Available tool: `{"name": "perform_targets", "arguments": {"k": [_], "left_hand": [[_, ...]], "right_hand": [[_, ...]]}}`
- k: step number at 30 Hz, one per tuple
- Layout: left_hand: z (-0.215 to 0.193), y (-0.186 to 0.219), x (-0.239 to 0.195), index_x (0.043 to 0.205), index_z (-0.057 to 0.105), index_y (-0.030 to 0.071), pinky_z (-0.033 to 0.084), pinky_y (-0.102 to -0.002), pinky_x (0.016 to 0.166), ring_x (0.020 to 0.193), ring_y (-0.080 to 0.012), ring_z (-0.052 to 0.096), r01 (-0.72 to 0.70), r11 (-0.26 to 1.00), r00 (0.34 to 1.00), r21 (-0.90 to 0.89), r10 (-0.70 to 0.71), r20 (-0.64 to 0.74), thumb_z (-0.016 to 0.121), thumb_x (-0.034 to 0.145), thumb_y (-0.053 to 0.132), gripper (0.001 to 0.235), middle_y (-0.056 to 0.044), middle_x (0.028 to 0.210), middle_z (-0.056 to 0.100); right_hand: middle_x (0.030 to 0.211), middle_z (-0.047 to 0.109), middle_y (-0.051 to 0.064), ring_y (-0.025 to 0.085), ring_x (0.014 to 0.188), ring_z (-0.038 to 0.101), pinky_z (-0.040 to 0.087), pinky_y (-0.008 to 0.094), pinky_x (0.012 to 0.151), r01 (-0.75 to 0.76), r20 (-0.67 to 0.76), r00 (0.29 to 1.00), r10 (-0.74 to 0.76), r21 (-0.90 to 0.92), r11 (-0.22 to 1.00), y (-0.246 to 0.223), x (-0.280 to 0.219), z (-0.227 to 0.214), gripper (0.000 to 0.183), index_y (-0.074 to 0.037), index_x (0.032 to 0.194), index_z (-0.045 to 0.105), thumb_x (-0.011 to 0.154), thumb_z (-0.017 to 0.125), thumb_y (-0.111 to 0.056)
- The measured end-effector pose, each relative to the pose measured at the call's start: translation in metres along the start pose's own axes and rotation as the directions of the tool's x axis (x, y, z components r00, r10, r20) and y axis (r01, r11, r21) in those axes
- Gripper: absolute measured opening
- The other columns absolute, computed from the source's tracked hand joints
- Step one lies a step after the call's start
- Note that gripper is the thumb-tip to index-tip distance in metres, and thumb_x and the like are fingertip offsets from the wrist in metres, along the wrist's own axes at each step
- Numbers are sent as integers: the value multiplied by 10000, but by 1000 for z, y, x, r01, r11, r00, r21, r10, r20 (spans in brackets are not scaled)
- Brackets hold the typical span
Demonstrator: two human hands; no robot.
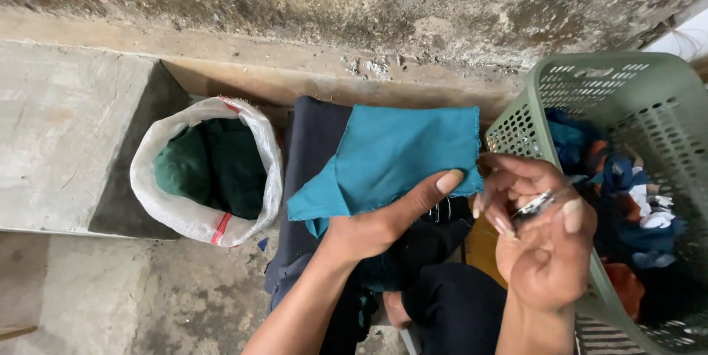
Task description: The person cuts a piece of teal fabric using scissors while sitting on the floor. They trim the edges and adjust the fabric orientation multiple times to cut different sides.
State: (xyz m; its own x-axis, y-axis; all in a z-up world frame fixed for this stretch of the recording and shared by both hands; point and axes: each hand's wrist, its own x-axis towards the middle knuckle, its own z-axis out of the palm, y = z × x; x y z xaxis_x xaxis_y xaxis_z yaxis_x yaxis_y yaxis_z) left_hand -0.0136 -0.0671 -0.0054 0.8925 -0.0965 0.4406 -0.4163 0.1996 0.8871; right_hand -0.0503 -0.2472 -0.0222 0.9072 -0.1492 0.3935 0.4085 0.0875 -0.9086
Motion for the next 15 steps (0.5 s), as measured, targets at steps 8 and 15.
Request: {"name": "perform_targets", "arguments": {"k": [8, 15], "left_hand": [[4, 9, -3, 1096, 732, 100, 649, -350, 1024, 1067, -169, 749, 196, 959, 981, -206, -190, 45, 769, 890, 252, 259, -50, 1134, 771], [10, 6, -7, 1079, 747, 99, 657, -344, 1038, 1079, -149, 744, 176, 959, 984, -222, -170, 48, 749, 918, 265, 231, -45, 1126, 773]], "right_hand": [[604, 412, 153, 154, 377, 323, 246, 276, 380, 70, -205, 968, -145, -332, 941, -22, -5, 35, 396, -45, 857, 373, 1127, 416, -332], [1267, 614, 186, 269, 1097, 653, 616, 394, 812, -141, -271, 954, 128, -30, 990, 10, -19, 6, 709, 17, 1275, 562, 979, 468, -620]]}}
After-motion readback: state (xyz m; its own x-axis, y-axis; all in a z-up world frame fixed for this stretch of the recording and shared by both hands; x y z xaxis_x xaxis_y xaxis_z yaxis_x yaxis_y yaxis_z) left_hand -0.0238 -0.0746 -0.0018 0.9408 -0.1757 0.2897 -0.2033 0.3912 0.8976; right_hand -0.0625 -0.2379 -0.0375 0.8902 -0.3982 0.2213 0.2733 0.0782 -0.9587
